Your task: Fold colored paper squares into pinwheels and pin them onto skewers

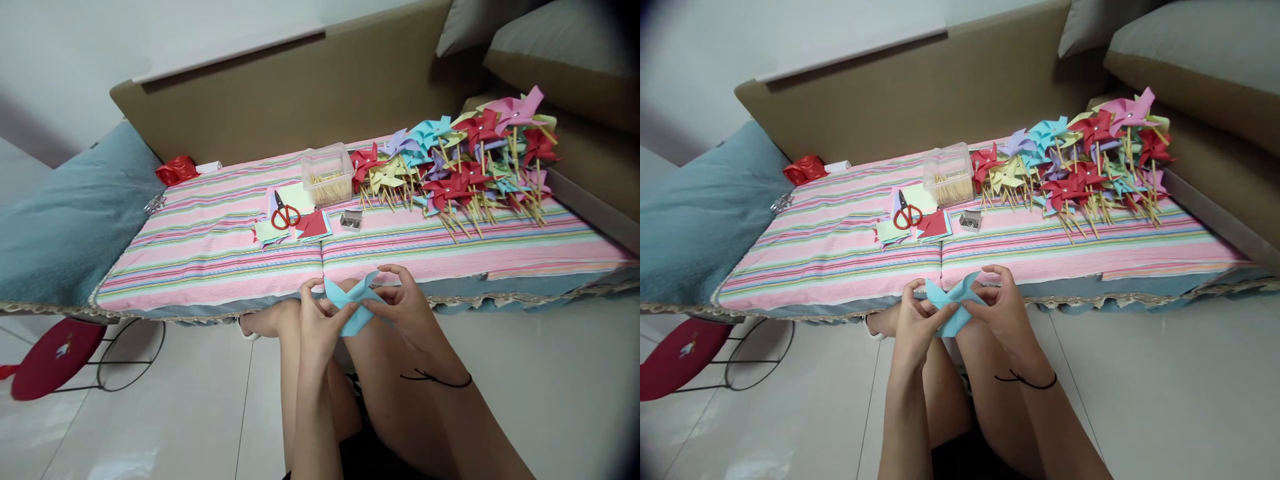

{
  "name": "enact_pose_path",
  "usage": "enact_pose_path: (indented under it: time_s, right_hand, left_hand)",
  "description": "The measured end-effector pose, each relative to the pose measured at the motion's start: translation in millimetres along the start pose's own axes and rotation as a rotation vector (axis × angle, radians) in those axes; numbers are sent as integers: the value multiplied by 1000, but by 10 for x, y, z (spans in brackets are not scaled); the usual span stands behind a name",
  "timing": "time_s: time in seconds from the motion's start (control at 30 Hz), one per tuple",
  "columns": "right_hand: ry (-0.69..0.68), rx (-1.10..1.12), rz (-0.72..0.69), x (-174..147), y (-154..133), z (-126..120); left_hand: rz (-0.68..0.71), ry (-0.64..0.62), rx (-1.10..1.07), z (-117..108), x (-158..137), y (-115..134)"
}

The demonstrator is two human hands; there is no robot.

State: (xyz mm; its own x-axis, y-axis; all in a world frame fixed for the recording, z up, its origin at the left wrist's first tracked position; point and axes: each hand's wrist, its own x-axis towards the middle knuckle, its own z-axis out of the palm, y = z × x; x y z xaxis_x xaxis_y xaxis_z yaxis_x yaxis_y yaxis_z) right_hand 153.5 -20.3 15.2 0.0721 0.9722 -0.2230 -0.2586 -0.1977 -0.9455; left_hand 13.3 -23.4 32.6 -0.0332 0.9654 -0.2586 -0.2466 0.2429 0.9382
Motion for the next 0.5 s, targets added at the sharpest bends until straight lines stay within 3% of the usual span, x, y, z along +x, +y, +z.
enact_pose_path:
  time_s: [0.5]
  right_hand:
    - [-57,-14,33,205,190,-34]
  left_hand:
    - [-21,109,89,3,177,-121]
